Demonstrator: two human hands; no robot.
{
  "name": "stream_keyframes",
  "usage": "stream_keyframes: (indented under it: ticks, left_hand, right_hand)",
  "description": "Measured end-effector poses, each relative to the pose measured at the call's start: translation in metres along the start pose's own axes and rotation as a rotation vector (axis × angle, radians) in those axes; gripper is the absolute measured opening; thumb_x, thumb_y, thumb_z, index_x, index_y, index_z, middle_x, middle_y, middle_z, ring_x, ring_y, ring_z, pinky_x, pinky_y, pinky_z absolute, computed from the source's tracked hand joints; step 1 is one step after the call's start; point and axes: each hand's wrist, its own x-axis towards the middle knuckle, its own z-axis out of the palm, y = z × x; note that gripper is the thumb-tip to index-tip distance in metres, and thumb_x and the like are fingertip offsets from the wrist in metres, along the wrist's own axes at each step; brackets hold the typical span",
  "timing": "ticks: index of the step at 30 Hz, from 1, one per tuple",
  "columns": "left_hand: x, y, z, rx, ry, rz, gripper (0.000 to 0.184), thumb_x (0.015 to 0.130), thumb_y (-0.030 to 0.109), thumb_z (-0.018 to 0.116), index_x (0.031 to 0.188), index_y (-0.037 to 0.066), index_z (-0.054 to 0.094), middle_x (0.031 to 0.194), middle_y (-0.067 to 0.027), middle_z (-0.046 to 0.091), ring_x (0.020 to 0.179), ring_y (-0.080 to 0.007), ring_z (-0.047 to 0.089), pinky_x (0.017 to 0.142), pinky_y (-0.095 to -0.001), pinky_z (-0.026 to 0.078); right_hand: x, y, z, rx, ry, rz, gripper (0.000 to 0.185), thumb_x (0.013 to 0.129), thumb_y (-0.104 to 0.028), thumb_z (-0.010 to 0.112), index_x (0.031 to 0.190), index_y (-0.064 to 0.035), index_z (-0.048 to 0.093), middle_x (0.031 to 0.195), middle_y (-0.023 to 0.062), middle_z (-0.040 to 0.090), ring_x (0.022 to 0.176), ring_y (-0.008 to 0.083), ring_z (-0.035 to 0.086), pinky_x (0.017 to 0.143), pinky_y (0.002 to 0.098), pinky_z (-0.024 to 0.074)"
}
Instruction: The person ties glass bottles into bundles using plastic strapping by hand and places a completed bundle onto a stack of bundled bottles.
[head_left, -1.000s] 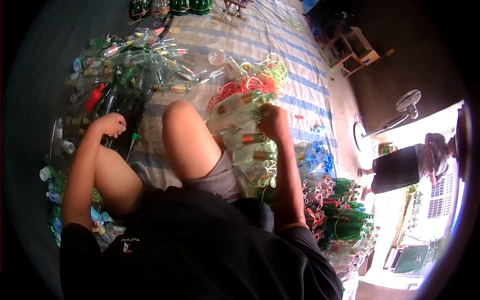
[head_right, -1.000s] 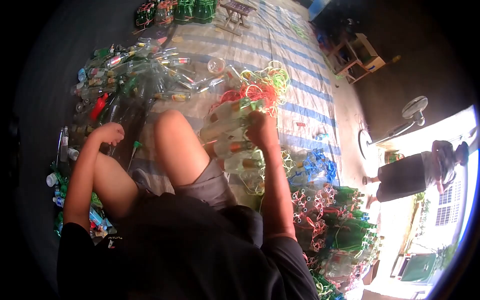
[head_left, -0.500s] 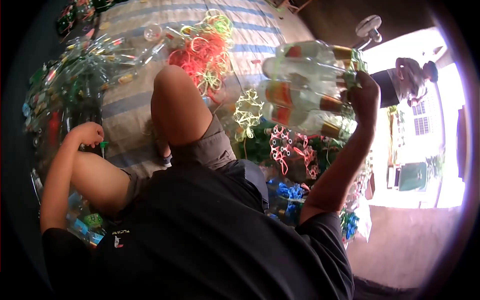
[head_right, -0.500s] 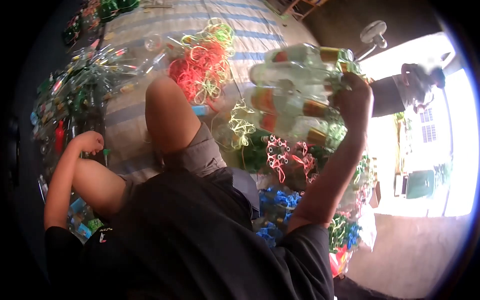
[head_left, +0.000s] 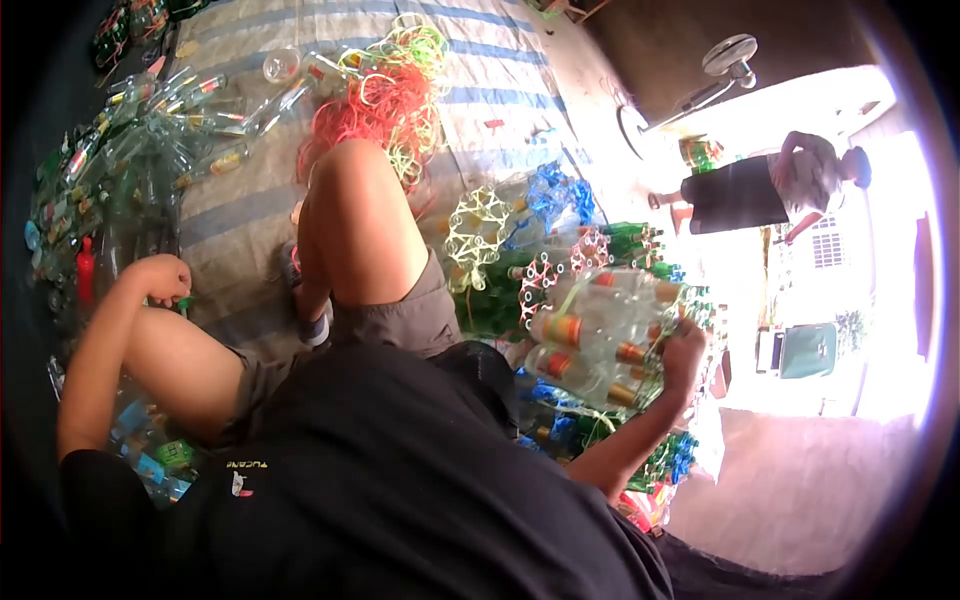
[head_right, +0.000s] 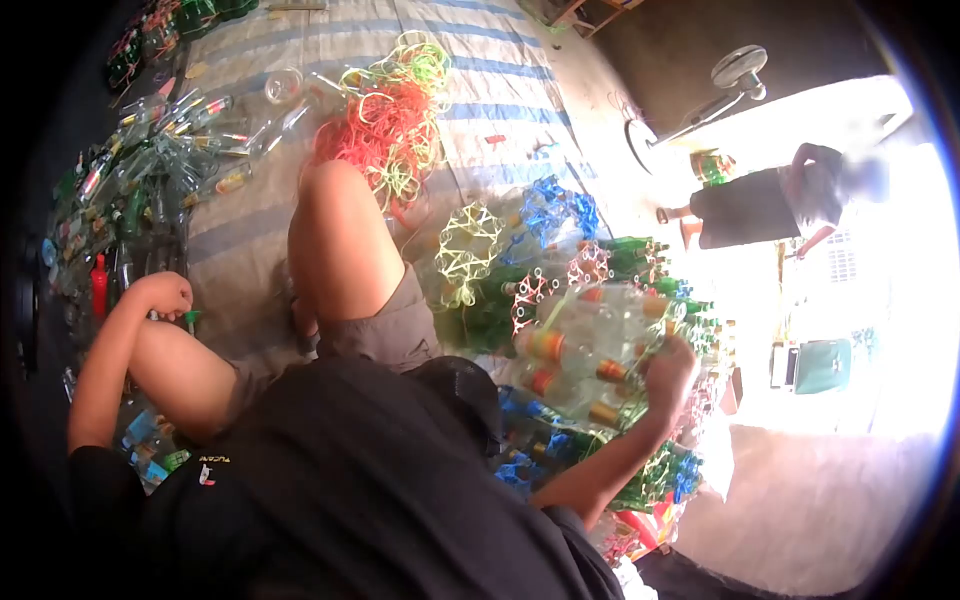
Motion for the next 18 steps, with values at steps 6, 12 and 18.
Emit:
stream_keyframes:
  ticks: [6,12,18]
  left_hand:
    - [0.013,-0.002,-0.003,0.0,-0.008,-0.071,0.016,0.084,0.014,0.064,0.09,0.0,0.068,0.079,-0.0088,0.069,0.065,-0.0161,0.068,0.056,-0.0315,0.055]
    - [0.023,-0.016,0.0,0.062,-0.039,-0.135,0.016,0.085,0.013,0.064,0.093,0.001,0.069,0.082,-0.0107,0.07,0.067,-0.0192,0.069,0.058,-0.0337,0.056]
    - [0.014,-0.008,0.002,0.009,-0.009,-0.135,0.015,0.083,0.011,0.062,0.088,-0.001,0.07,0.079,-0.0112,0.07,0.066,-0.0207,0.07,0.057,-0.032,0.056]
  right_hand:
    - [0.014,0.044,0.019,-0.003,-0.032,0.025,0.035,0.068,0.006,0.054,0.099,0.0049,0.07,0.071,0.011,0.067,0.057,0.0151,0.06,0.052,0.0316,0.0473]
    - [0.066,0.089,0.015,-0.071,-0.027,0.005,0.032,0.069,0.007,0.056,0.099,0.0042,0.069,0.073,0.0103,0.067,0.059,0.0162,0.062,0.055,0.0324,0.0499]
    - [0.126,0.123,-0.002,-0.03,0.02,0.037,0.018,0.076,0.002,0.069,0.094,0.0038,0.068,0.073,0.0064,0.065,0.058,0.0141,0.059,0.051,0.0306,0.0467]
